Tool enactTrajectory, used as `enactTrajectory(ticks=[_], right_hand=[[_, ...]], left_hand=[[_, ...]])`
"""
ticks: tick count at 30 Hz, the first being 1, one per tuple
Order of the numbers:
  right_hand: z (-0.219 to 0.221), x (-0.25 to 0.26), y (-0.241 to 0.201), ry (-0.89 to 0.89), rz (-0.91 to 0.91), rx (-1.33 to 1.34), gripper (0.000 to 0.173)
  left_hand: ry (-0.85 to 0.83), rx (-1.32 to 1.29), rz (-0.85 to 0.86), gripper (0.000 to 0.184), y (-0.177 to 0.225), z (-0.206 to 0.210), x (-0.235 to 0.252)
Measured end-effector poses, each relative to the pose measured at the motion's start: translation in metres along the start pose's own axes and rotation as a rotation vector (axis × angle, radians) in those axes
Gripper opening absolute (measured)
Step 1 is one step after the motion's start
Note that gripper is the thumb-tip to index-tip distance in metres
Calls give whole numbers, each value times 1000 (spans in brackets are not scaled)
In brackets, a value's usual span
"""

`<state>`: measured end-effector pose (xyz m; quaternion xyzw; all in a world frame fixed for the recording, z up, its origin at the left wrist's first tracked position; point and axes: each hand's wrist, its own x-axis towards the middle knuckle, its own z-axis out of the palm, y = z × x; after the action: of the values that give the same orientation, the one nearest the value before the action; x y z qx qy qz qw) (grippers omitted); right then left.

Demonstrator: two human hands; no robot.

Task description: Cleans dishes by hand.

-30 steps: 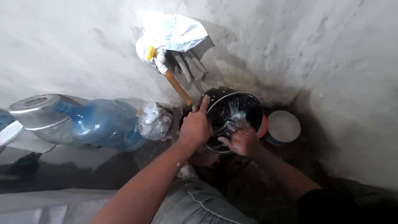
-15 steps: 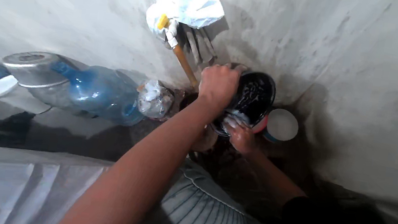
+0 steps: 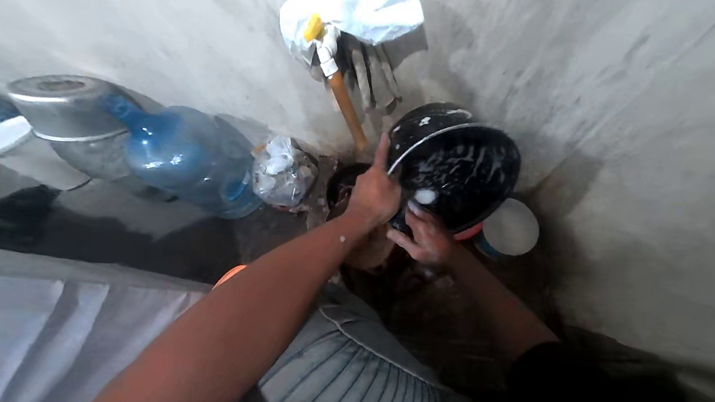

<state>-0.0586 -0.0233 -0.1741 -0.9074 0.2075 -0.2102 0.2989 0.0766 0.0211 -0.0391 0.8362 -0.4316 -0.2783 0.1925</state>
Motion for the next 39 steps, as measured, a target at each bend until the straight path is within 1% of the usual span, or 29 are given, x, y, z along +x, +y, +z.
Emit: enactTrajectory(ticks=[1,2,3,4,5,6,8,9,10,11,13,14,15,16,18,20,22,24,25,26,27,29,31,32,33,35,36,37,39], right_hand=[[-9,-1,16,-83,14,-142,56],[-16,-1,32,-89,42,-298,53],[-20,-3,45,-39,86,-380,48],[-28,0,48,10,206,-401,43],[-39,9,43,86,348,-415,41],[-47,17,40,156,406,-443,41],[-54,30,42,248,393,-535,43],[-54,32,42,250,400,-545,45],[-51,30,39,223,419,-539,45],[-47,28,31,138,470,-525,43],[-47,25,2,-128,592,-380,39],[-47,26,-11,-243,608,-273,34],[-42,30,-17,-299,583,-169,31],[-37,37,-19,-283,537,-76,29],[-36,55,-31,-118,492,103,30],[-45,76,-36,118,532,315,40],[-55,97,-32,482,683,506,42],[-57,115,-28,856,828,720,35],[-56,116,-31,894,834,756,35],[-51,108,-38,815,778,750,38],[-41,93,-43,646,672,731,38],[-34,65,-40,185,500,572,35],[-55,51,-33,-283,536,124,34],[-67,47,-29,-395,623,-68,37],[-74,43,-20,-359,702,-180,36],[-77,50,4,-85,738,-306,29],[-82,62,7,19,735,-313,31],[-85,72,8,92,686,-285,36],[-78,85,4,177,475,-161,41]], left_hand=[[7,41,5,71,-4,-3,2],[13,88,7,74,-7,-6,4],[5,129,8,76,-9,-6,3],[-11,152,-1,81,-10,-5,2],[-23,157,-10,85,-7,-5,2],[-35,153,-15,87,-4,-6,2],[-45,129,-14,86,3,-8,2],[-41,106,-20,86,7,-9,1],[-28,84,-23,85,10,-9,0],[-6,62,-19,84,11,-9,-1],[41,10,2,80,11,-11,1],[46,-8,12,78,8,-11,1],[48,-19,22,78,4,-11,3],[44,-31,29,77,0,-10,4],[18,-88,19,69,-7,-3,6],[-15,-112,-12,62,-8,3,3],[-66,-76,-22,71,-4,3,0],[-89,-89,-18,76,3,5,-4],[-93,-101,-8,75,6,6,-4],[-94,-97,5,74,8,5,-1],[-85,-90,10,73,9,3,1],[-46,-96,3,70,2,-1,5],[-15,-117,-2,75,-7,-8,8],[-17,-128,1,78,-9,-9,7],[-25,-135,2,81,-10,-8,4],[-40,-130,-10,83,-8,-6,0],[-43,-121,-8,83,-7,-5,0],[-48,-108,-3,82,-2,-4,-1],[-49,-74,26,81,10,-3,-5]])
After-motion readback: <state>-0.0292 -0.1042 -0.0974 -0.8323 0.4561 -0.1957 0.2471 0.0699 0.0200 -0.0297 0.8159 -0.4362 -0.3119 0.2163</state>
